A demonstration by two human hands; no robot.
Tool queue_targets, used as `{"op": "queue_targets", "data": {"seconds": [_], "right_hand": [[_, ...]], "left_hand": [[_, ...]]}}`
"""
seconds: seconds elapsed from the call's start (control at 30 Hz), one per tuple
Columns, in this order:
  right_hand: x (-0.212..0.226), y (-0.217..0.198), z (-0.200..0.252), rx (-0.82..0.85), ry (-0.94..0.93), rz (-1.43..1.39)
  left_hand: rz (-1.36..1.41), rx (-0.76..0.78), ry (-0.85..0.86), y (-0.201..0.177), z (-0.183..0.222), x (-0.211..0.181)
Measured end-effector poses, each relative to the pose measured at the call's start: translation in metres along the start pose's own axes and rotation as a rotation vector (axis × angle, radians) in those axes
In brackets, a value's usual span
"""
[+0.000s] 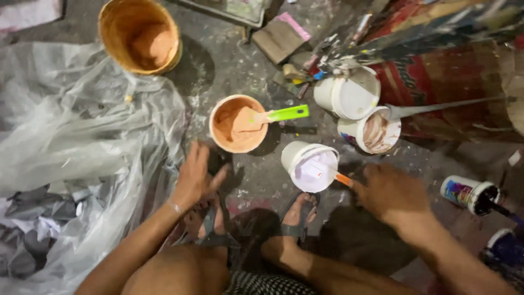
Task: Mixing orange and white ink in containers and applying the mixture to a screen printing frame using a spatula.
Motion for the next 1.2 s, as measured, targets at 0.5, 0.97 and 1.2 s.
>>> {"op": "queue_targets", "data": {"seconds": [0.5,0.97,1.2], "right_hand": [[0.01,0.051,-0.022,0.026,-0.092,-0.236],[-0.027,0.062,-0.008,-0.162,-0.043,-0.146],[-0.029,0.072,-0.04,-0.1,0.004,-0.335]], "left_hand": [[-0.031,0.68,0.181,0.099,-0.044,-0.12],[-0.111,0.241,0.3,0.143,-0.064,-0.128],[-0.103,0.177,0.227,0.151,-0.057,-0.133]]}}
Point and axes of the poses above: each hand's wrist, its own z-axis away from the middle knuckle, its own y-axis out of the palm, x = y × z, the point moved 5 cm from there along -z, towards the middle knuckle, and after that the axes turned 3 degrees about -y, right-handed, at the moved point
